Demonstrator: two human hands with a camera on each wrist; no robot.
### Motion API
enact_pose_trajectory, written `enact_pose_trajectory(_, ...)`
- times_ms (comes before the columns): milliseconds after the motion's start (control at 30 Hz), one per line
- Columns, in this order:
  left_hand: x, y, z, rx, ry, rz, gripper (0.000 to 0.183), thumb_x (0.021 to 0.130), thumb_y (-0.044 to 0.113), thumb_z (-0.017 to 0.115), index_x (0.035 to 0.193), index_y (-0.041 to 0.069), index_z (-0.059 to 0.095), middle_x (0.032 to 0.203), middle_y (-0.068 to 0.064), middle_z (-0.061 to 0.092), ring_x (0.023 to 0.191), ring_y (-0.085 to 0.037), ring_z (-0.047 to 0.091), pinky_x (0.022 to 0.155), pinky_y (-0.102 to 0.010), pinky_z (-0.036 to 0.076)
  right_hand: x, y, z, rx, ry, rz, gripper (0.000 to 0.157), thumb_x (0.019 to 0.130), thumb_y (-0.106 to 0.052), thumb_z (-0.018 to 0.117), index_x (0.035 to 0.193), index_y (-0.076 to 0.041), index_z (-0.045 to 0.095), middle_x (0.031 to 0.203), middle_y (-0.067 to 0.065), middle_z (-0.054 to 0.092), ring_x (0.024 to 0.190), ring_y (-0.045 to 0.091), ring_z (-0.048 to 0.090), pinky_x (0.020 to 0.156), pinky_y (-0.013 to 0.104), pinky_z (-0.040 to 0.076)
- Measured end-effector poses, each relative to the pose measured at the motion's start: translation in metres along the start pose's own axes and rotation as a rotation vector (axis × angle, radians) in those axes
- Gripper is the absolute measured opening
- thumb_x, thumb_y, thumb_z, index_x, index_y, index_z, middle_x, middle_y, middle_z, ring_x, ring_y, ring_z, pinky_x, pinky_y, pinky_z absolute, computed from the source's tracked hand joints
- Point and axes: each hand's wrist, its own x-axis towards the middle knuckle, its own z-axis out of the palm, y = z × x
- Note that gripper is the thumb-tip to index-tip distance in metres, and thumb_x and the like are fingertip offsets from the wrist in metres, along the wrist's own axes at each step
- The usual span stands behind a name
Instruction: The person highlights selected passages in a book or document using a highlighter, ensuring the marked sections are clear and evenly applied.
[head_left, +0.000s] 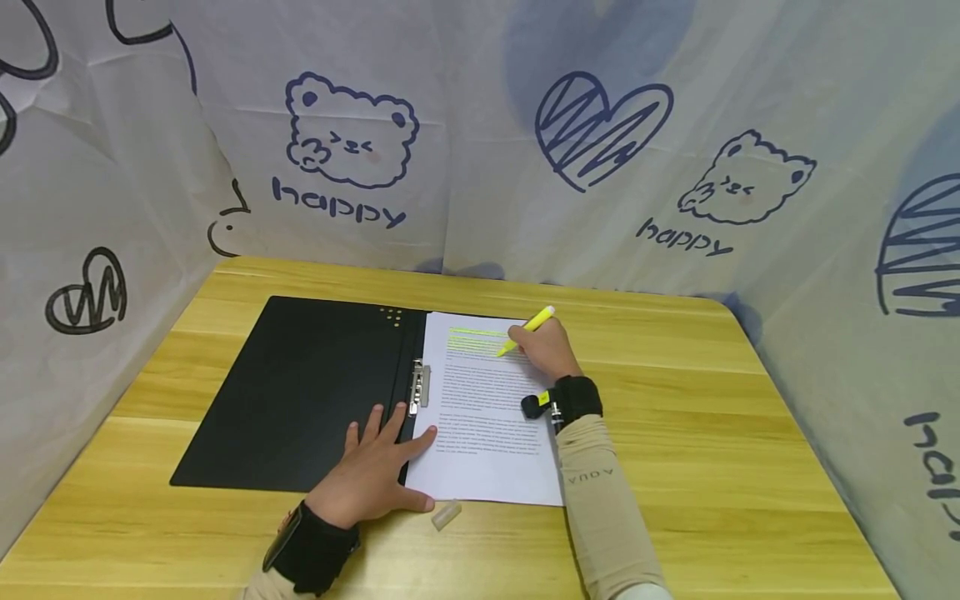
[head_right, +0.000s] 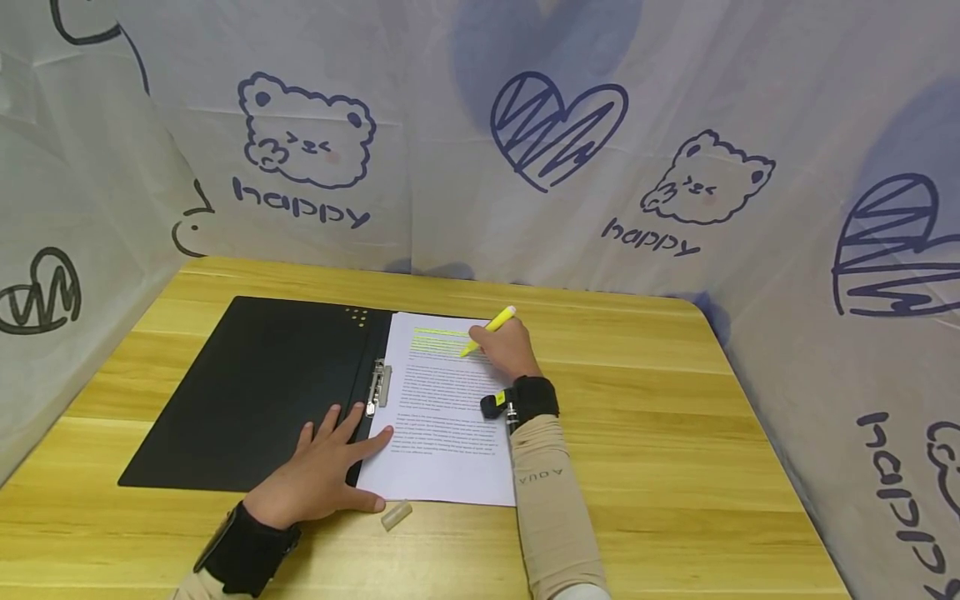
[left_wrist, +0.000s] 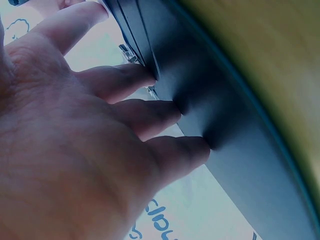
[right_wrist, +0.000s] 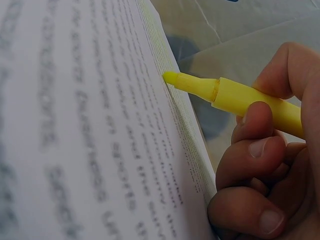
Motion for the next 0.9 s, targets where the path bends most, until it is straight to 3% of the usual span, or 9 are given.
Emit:
enact_pose_trajectory(600,-0.0017,0.0012,-0.0007,0.000,0.006,0.009,0.092,0.076,0.045,0.091,0.155,0.019,0.051,0.167,-0.028,0.019,0.152,-0.058,0.005,0.114,-0.078,0.004,-0.0018,0.0032,-0.0069,-0.008,0.020,-0.049,0.030,0.090,-0.033,0.066,0.082,-0.004,0.063,0.068,0.003,0.053,0.065,0.021,0.050,0.065,0.033,0.037)
enact_pose_trajectory(900,-0.0020,0.0016,-0.0010,0.007,0.010,0.009,0.093,0.076,0.045,0.091,0.155,0.019,0.051,0.167,-0.028,0.019,0.152,-0.058,0.005,0.114,-0.078,0.005,-0.0010,0.0038,-0.0089,-0.009,0.023,-0.027,0.030,0.092,-0.033,0.065,0.085,-0.004,0.062,0.067,0.002,0.053,0.066,0.022,0.051,0.066,0.033,0.037)
